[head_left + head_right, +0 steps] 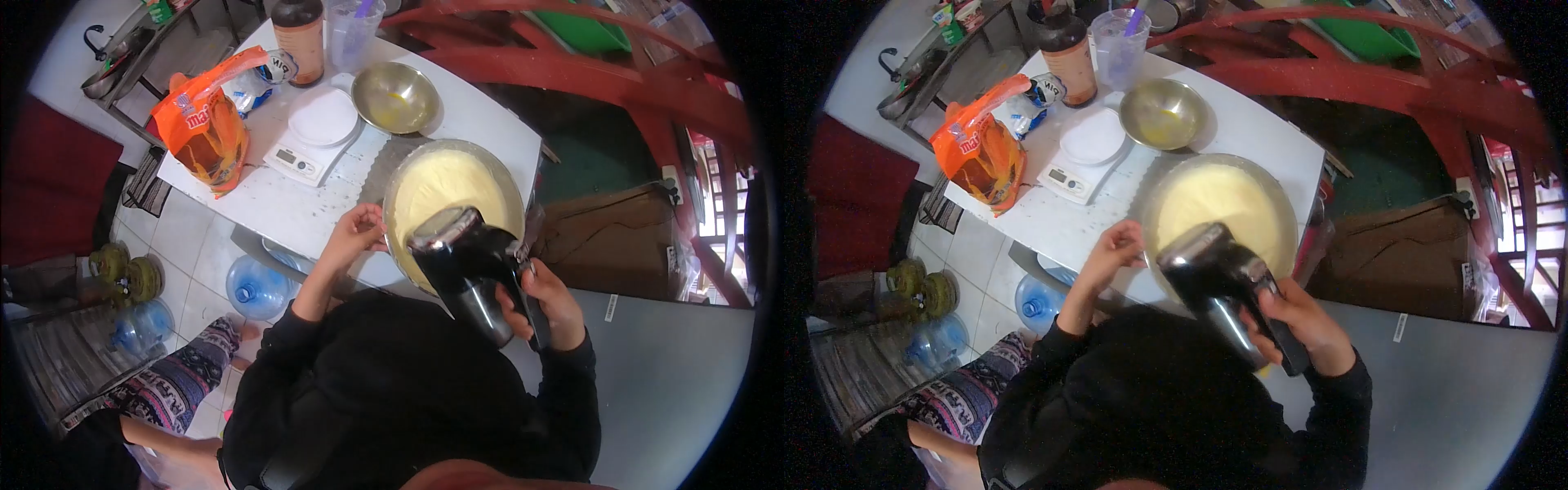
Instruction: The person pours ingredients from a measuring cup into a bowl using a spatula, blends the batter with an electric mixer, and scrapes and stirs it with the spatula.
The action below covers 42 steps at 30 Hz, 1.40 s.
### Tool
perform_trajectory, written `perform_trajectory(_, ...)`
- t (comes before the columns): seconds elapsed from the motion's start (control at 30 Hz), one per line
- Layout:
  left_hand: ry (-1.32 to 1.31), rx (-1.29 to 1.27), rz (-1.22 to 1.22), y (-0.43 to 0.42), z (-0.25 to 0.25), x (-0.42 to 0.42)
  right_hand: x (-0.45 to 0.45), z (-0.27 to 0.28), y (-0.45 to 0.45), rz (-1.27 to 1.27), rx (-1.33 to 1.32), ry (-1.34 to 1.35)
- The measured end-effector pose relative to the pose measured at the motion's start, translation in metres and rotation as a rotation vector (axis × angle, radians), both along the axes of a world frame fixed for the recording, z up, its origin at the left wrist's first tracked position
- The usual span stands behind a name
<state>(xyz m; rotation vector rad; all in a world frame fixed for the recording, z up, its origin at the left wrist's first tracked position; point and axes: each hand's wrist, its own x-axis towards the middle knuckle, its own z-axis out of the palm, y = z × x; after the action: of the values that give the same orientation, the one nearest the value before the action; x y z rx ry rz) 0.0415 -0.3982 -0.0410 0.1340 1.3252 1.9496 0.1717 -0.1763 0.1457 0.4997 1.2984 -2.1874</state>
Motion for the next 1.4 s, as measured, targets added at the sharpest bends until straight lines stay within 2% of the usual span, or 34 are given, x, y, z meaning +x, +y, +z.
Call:
perform_trajectory(0.07, -0.015, 0.02, -0.024, 0.002, -0.002, -0.002, -0.018, -0.013, 0.003, 0.012, -0.076, 0.016)
perform_trajectory(0.13, -0.001, 0.044, -0.037, 0.003, -0.006, -0.006, -0.033, -0.018, 0.005, -0.037, -0.04, 0.028)
perform_trajectory(0.33, 0.026, 0.024, -0.058, 0.001, -0.004, -0.001, -0.045, -0.035, 0.051, -0.295, -0.052, 0.021)
perform_trajectory(0.47, 0.021, -0.01, -0.06, 0.002, 0.004, -0.001, -0.013, -0.031, 0.076, -0.366, 0.103, -0.018)
perform_trajectory(0.6, 0.009, -0.005, -0.024, 0.005, 0.003, -0.002, 0.023, -0.01, 0.064, -0.236, 0.236, -0.013)
perform_trajectory(0.73, -0.002, -0.017, -0.047, 0.004, 0.006, -0.001, 0.031, 0.004, 0.039, -0.07, 0.097, -0.106)
perform_trajectory(0.77, 0.007, -0.021, -0.054, 0.004, 0.007, -0.005, 0.03, 0.008, 0.03, -0.085, 0.131, -0.148)
perform_trajectory(0.8, 0.013, -0.014, -0.062, 0.004, 0.006, -0.006, 0.025, 0.01, 0.023, -0.011, 0.029, -0.125)
perform_trajectory(0.87, 0.021, -0.004, -0.08, 0.003, 0.0, -0.005, 0.016, 0.002, 0.015, 0.028, 0.021, -0.009)
perform_trajectory(1.03, 0.084, -0.025, -0.084, 0.002, -0.002, -0.003, -0.017, -0.027, 0.01, -0.128, -0.214, 0.093)
perform_trajectory(1.2, 0.071, -0.044, -0.096, 0.0, 0.003, -0.004, -0.034, -0.042, 0.039, -0.305, -0.184, 0.169)
perform_trajectory(1.4, 0.071, -0.036, -0.096, 0.001, -0.003, -0.005, 0.003, -0.026, 0.064, -0.422, 0.12, 0.012)
